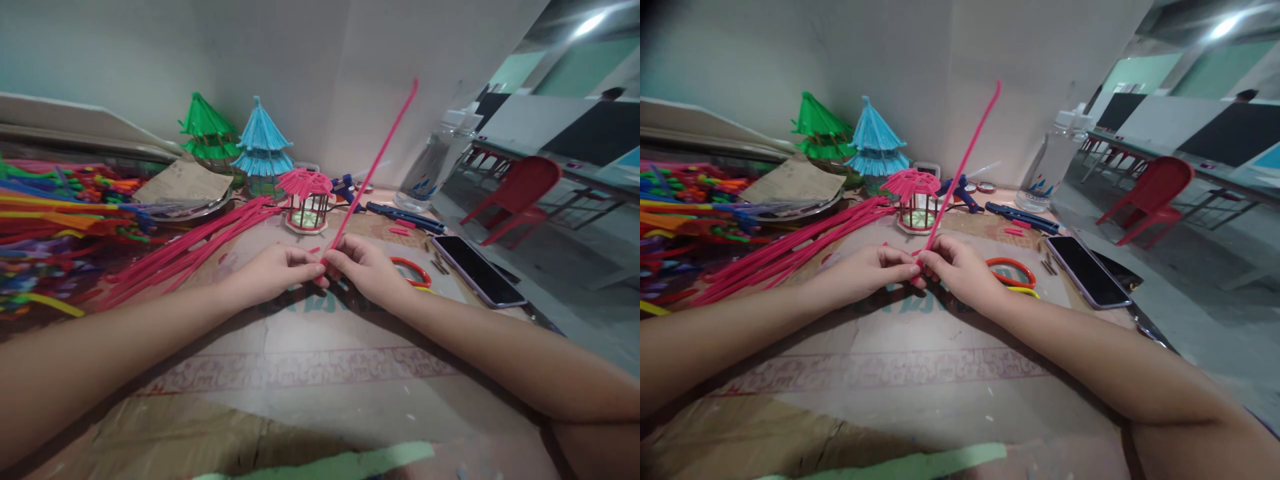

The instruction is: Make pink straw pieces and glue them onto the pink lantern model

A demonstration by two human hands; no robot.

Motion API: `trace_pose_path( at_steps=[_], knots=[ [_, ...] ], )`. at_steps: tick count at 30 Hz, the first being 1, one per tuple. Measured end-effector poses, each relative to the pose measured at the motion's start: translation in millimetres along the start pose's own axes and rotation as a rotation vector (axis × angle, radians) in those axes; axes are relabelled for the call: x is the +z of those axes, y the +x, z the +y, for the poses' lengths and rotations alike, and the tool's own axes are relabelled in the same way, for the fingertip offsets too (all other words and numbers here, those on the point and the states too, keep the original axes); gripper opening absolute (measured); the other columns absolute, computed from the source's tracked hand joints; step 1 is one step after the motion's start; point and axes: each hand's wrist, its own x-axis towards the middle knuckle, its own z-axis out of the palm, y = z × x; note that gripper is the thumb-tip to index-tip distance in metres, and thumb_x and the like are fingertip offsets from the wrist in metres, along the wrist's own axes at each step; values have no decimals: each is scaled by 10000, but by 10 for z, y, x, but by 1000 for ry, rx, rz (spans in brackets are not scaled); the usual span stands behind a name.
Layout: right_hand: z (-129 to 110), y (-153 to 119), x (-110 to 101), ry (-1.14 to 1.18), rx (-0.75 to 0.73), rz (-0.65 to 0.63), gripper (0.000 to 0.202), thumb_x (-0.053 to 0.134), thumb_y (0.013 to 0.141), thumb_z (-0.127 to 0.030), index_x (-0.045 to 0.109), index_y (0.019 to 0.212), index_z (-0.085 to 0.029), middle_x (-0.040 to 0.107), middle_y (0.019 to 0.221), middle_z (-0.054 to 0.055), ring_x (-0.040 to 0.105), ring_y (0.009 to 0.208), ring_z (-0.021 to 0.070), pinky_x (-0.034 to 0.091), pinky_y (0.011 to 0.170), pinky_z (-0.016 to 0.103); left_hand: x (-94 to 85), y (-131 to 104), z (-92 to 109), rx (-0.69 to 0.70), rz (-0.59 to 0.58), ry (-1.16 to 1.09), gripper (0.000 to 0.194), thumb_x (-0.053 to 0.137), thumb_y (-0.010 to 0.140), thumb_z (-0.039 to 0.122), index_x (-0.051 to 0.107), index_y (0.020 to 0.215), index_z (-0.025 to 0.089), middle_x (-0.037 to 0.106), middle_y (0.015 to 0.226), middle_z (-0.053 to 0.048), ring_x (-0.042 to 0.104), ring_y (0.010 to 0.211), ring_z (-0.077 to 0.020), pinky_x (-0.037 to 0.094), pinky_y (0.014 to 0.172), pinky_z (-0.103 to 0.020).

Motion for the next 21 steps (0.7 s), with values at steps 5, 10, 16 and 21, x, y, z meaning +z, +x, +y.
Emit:
trace_pose_path(
  at_steps=[5, 10, 16, 21],
  knots=[
    [-10, -1, 9, -12, -21, 10, 197, 536, 885, -356, 534, 783, -188, 557, 646, -29, 530, 588, 109, 432, 563, 242, 2, 5, -4, 12, 0, 16, 384, 590, 836, 502, 734, 887, 150, 754, 880, -89, 653, 758, -188, 438, 609, -266],
    [12, -3, 10, -102, -33, 29, 202, 543, 882, -361, 537, 781, -186, 573, 654, -22, 538, 597, 112, 436, 574, 244, 6, 1, 6, 7, 0, 15, 377, 594, 829, 498, 737, 890, 155, 756, 887, -87, 663, 797, -199, 469, 652, -277],
    [21, -6, 5, -106, -45, 34, 196, 546, 884, -369, 547, 799, -193, 582, 668, -19, 547, 608, 118, 444, 587, 252, 6, -18, 41, 14, 7, 5, 375, 606, 811, 495, 737, 878, 150, 751, 861, -96, 652, 721, -190, 461, 560, -257],
    [1, -7, 5, -65, -43, 21, 209, 559, 877, -375, 544, 782, -189, 576, 665, -20, 534, 598, 112, 436, 576, 247, 18, -30, 47, 20, 18, 12, 368, 604, 816, 487, 729, 854, 143, 748, 851, -103, 649, 709, -185, 462, 557, -254]
  ],
)
